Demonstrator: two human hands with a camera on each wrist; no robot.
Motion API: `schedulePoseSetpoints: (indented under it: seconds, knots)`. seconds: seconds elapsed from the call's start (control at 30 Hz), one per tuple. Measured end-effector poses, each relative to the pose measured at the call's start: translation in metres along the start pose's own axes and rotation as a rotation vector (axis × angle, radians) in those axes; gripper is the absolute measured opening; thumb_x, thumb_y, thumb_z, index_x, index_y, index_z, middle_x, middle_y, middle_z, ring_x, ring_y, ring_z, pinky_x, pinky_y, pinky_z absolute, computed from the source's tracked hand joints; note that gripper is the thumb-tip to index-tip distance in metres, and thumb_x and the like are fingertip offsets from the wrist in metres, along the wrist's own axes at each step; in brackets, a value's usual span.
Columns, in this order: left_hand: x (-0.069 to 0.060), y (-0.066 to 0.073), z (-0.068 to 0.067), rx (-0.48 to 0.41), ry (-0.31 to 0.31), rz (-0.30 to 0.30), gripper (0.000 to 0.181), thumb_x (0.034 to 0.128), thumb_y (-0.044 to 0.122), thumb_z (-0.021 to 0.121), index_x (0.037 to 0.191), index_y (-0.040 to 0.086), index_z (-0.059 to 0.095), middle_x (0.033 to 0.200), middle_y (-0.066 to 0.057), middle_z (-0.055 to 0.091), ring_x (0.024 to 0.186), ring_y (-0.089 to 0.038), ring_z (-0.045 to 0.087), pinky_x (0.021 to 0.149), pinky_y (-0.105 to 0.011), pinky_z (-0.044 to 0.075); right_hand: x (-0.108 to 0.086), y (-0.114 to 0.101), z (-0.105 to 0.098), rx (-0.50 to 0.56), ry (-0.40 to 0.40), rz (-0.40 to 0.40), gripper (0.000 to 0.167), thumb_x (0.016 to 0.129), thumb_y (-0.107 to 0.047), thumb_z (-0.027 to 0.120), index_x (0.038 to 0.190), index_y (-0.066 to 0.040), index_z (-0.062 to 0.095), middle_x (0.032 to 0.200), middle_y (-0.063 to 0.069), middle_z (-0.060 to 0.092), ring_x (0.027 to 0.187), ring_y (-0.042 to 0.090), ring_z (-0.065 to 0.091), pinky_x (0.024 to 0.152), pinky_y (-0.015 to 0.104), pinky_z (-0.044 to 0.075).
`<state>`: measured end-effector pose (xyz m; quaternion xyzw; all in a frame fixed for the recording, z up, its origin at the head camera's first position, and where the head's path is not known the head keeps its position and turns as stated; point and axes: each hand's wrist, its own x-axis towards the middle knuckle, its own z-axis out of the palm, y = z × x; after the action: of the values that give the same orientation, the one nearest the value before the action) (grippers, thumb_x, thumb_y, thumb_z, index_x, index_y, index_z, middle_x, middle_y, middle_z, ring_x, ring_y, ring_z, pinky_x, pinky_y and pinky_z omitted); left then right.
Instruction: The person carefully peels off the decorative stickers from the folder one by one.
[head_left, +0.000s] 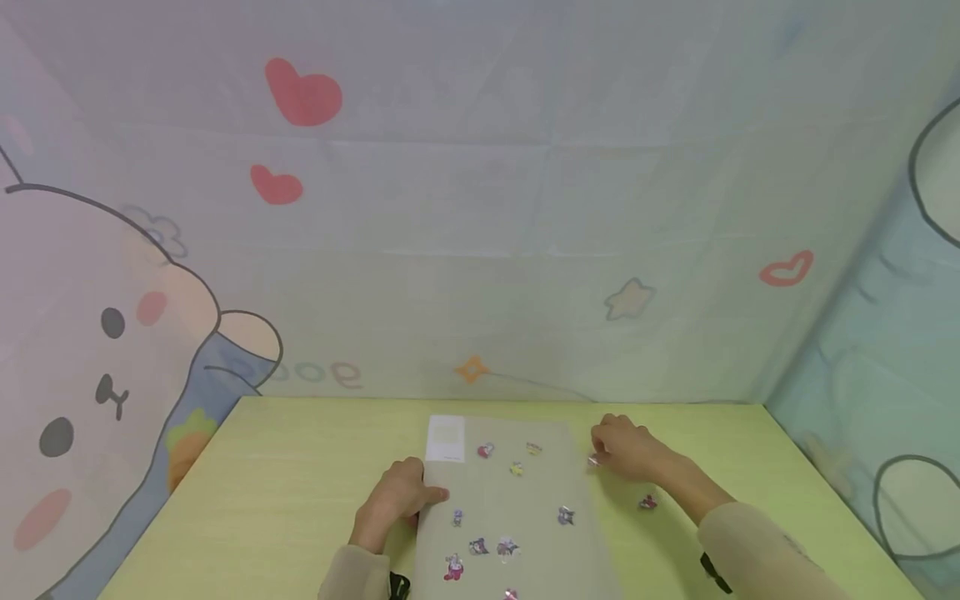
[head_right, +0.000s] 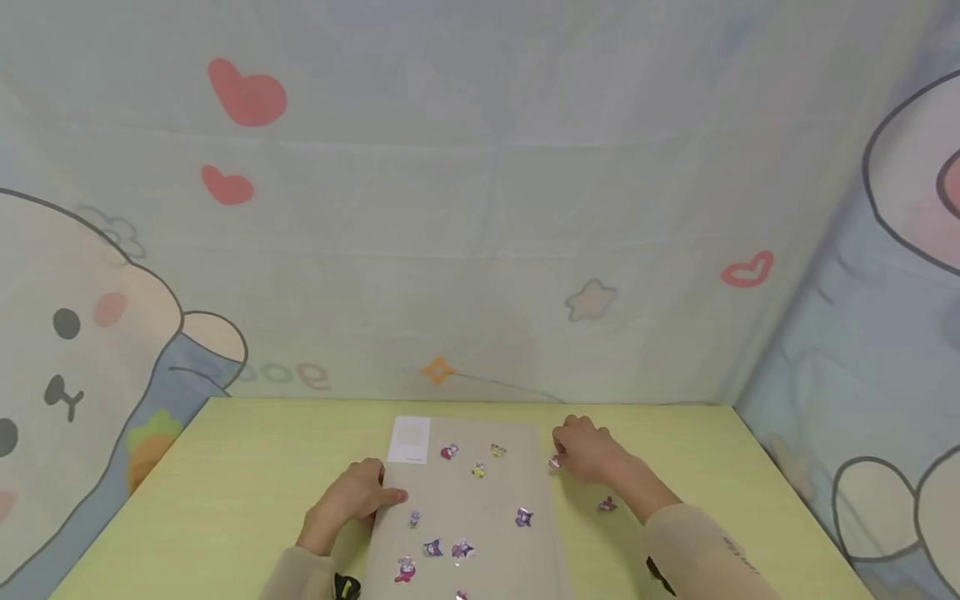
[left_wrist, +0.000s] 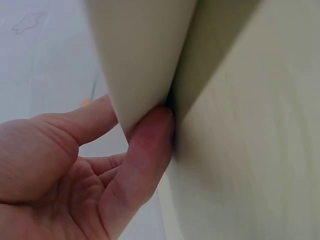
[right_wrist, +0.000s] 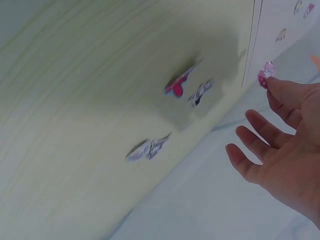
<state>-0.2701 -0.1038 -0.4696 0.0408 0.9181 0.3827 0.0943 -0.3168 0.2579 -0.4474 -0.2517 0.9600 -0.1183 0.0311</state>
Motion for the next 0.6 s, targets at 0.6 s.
schedulePoseSetpoints:
  seconds: [0.6]
  knots:
    - [0.0, 0.0, 0.001, 0.004, -0.002, -0.007, 0.028, 0.087, 0.016, 0.075, 0.093, -0.007, 0.059, 0.072, -0.011, 0.062, 0.054, -0.021, 0.063, 0.054, -0.034, 0.053, -0.04, 0.065, -0.028, 0.086, 0.024, 0.036, 0.018, 0.091, -0.005, 0.065, 0.08, -0.008, 0.051, 0.081, 0.003, 0.048, 0.071, 0.019, 0.038, 0.065, 0.038, 0.035]
